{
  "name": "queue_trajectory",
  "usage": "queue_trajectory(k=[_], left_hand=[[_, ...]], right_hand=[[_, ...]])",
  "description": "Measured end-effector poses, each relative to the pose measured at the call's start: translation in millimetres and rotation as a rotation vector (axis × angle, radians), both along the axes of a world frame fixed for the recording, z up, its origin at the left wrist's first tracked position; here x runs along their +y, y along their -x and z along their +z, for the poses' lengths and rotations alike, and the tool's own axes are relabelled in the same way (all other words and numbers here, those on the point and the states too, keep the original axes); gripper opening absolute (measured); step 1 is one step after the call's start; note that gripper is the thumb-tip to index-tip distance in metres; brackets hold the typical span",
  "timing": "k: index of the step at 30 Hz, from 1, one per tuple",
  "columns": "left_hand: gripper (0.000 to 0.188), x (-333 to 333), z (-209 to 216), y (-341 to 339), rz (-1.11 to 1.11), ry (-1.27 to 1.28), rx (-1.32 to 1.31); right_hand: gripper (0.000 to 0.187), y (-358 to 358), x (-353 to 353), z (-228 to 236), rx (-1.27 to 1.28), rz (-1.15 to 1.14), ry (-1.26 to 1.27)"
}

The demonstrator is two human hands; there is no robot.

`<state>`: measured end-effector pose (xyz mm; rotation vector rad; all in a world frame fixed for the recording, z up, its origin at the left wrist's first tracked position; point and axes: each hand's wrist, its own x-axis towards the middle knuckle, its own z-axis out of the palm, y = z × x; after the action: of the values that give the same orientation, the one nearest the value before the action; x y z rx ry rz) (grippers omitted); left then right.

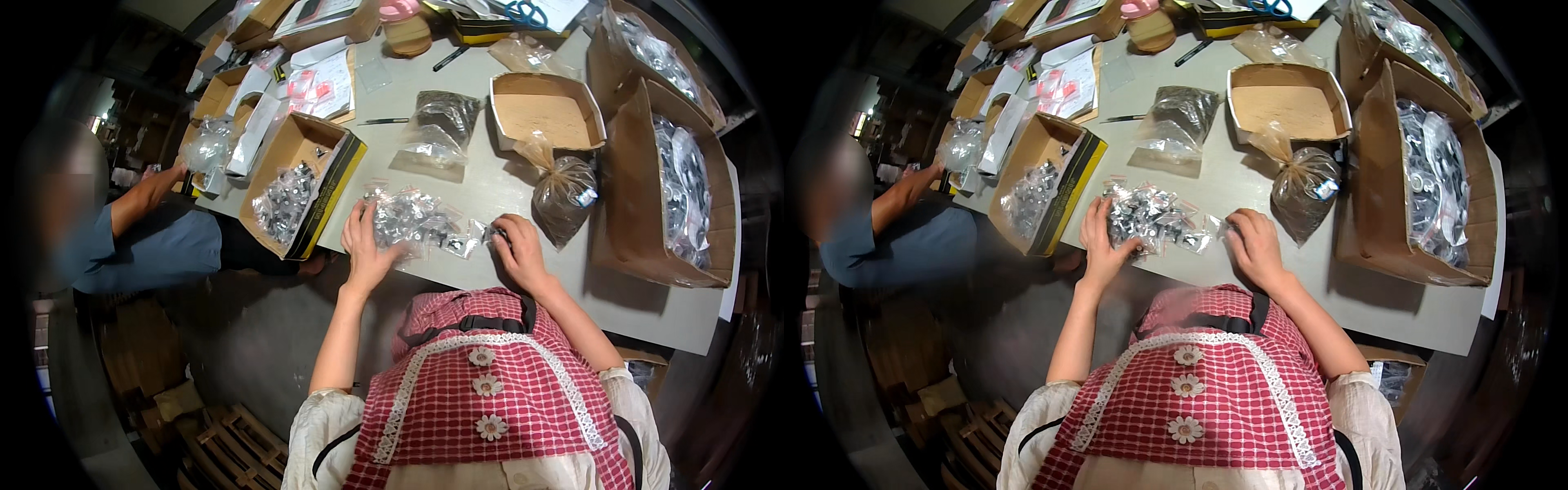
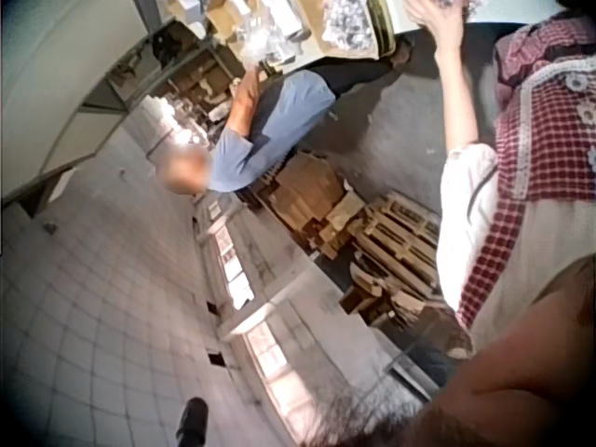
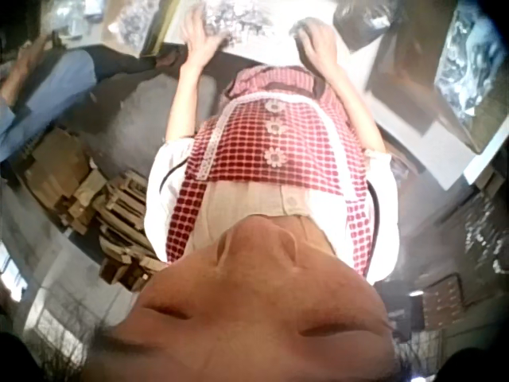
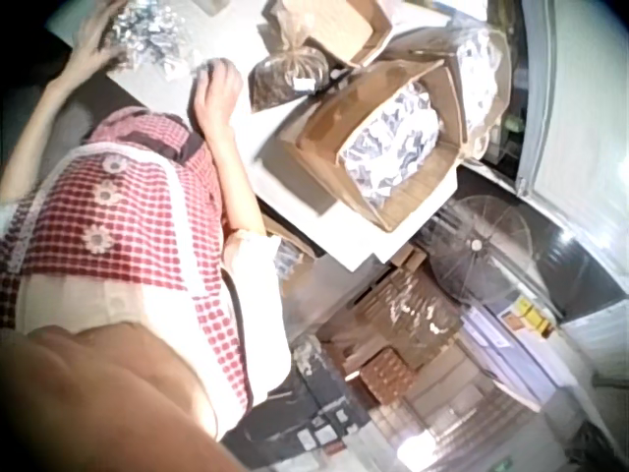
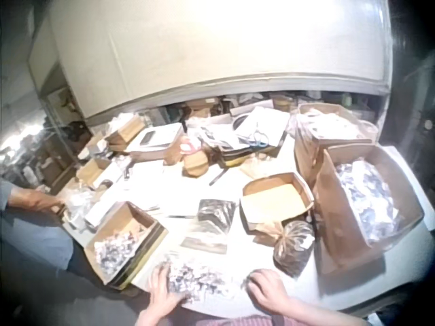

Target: The person picks up small metal hardware components from a box, places them into small plastic bags, and then puts the bags into a larger cardboard box on a table.

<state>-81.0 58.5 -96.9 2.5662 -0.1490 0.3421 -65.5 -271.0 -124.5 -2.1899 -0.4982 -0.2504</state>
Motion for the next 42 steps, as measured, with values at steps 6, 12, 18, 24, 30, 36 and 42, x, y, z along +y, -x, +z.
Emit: queue_trajectory(k=[6,12,18,24,30,36,42], left_hand=[[0.15,18,-4,-14,-0.119,-0.113,0.211],[0.138,14,-12,-48,-0.373,-0.115,0.043],[0.084,3,-27,-61,-0.359,0.066,-0.131],[0.051,11,-35,-72,-0.235,0.435,-0.059],[0.027,24,-44,-68,-0.001,1.189,0.205],[0.054,26,-26,-77,-0.249,0.765,0.064],[0.072,10,-17,-77,-0.246,0.368,-0.025]], right_hand=[[0.099,-5,43,-1,-0.035,0.28,0.113],[0.111,-30,91,6,-0.051,0.341,0.25],[0.064,-61,111,-2,-0.051,0.349,0.035],[0.013,-53,96,-10,0.206,-0.054,-0.498],[0.024,-50,84,-3,0.461,-0.297,-1.144],[0.078,-11,73,8,0.359,-0.252,-0.616],[0.082,-2,97,7,0.124,-0.176,0.123]])
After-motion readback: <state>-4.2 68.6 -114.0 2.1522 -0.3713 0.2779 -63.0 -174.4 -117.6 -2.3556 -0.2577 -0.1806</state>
